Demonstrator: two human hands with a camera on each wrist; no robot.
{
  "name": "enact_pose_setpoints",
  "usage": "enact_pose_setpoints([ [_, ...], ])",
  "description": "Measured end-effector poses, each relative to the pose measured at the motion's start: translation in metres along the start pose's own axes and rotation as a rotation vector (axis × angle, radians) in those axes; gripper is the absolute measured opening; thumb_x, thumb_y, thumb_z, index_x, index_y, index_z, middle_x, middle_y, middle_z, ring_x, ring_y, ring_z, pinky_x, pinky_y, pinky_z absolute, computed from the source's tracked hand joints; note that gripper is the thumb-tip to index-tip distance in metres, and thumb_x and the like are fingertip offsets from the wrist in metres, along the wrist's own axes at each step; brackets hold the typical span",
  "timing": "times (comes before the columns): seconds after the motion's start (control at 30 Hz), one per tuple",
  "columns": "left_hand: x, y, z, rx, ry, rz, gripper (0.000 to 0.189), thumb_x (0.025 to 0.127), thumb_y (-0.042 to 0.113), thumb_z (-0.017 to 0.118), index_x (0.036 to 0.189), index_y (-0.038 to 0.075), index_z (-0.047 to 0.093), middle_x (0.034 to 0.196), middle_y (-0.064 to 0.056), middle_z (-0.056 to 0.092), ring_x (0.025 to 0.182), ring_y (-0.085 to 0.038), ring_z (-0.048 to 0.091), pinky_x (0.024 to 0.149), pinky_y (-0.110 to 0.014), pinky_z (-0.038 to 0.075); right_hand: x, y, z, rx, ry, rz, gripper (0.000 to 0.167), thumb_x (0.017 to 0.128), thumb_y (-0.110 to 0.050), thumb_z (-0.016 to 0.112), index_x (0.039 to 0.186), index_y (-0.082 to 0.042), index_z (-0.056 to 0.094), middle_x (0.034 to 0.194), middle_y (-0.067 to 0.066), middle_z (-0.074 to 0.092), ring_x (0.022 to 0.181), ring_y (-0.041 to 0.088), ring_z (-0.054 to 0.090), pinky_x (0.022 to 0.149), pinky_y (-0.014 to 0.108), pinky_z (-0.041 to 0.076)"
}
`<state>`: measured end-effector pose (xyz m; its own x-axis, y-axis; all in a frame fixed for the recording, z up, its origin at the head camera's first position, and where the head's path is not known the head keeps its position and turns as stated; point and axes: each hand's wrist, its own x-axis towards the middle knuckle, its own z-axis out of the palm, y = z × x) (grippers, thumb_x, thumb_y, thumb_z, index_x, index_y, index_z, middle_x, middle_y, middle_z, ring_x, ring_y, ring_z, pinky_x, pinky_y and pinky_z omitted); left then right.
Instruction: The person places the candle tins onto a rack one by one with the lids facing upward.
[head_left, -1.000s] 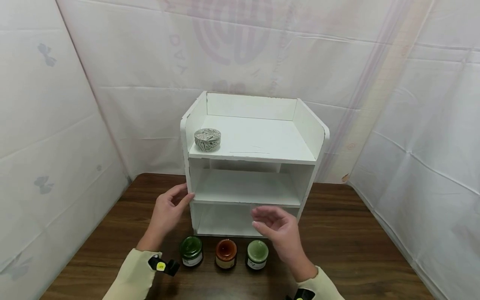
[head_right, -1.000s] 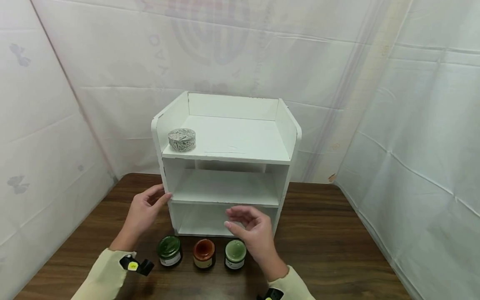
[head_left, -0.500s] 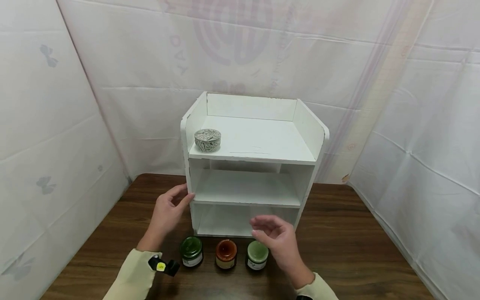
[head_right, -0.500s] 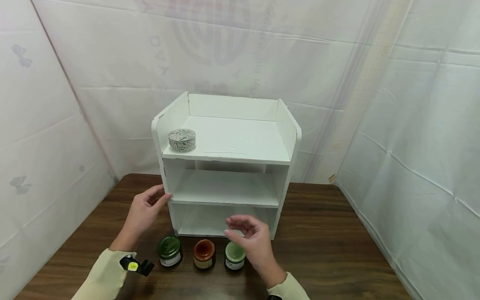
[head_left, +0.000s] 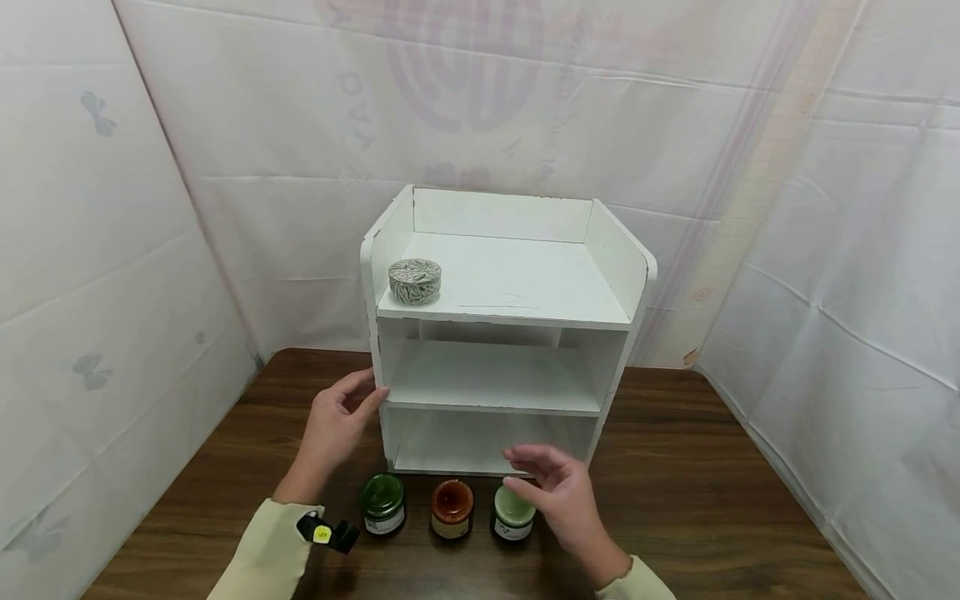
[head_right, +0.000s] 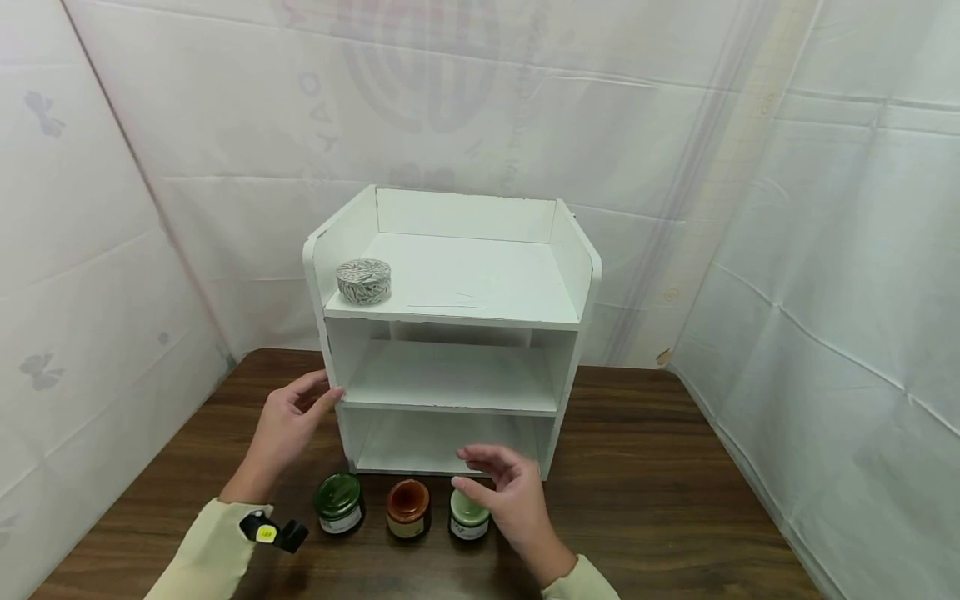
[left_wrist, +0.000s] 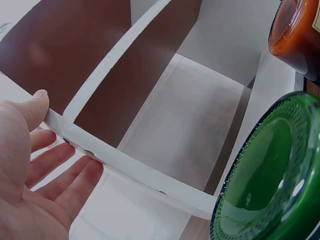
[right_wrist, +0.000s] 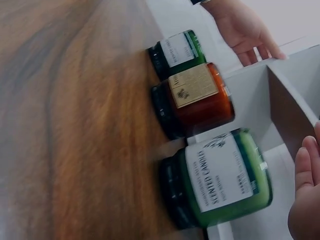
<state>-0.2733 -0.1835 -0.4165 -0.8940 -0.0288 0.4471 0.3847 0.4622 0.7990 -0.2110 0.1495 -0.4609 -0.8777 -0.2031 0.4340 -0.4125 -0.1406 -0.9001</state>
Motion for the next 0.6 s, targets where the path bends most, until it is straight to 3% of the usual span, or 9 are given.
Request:
enact_pose_setpoints([
  [0.2, 0.000, 0.001, 0.000, -0.005, -0.002, -0.002, 0.041, 0.100, 0.031, 0.069, 0.135, 0.009, 0.067, 0.124, -0.014, 0.073, 0.100, 0.007, 0.063, 0.084, -0.012, 0.051, -0.003, 0.009, -0.004, -0.023, 0.001, 0.021, 0.039, 0.083, 0.006, 0.079, 0.117, 0.015, 0.063, 0.119, 0.035, 0.067, 0.114, 0.022, 0.071, 0.100, 0.030, 0.055],
  [0.6, 0.000, 0.004, 0.000, -0.001, 0.006, -0.016, 0.040, 0.100, 0.031, 0.068, 0.134, 0.008, 0.067, 0.123, -0.014, 0.073, 0.099, 0.004, 0.063, 0.083, -0.013, 0.051, -0.009, 0.022, -0.015, -0.024, -0.054, 0.047, 0.047, 0.083, 0.004, 0.081, 0.123, 0.015, 0.060, 0.126, 0.038, 0.063, 0.118, 0.019, 0.068, 0.102, 0.028, 0.053],
])
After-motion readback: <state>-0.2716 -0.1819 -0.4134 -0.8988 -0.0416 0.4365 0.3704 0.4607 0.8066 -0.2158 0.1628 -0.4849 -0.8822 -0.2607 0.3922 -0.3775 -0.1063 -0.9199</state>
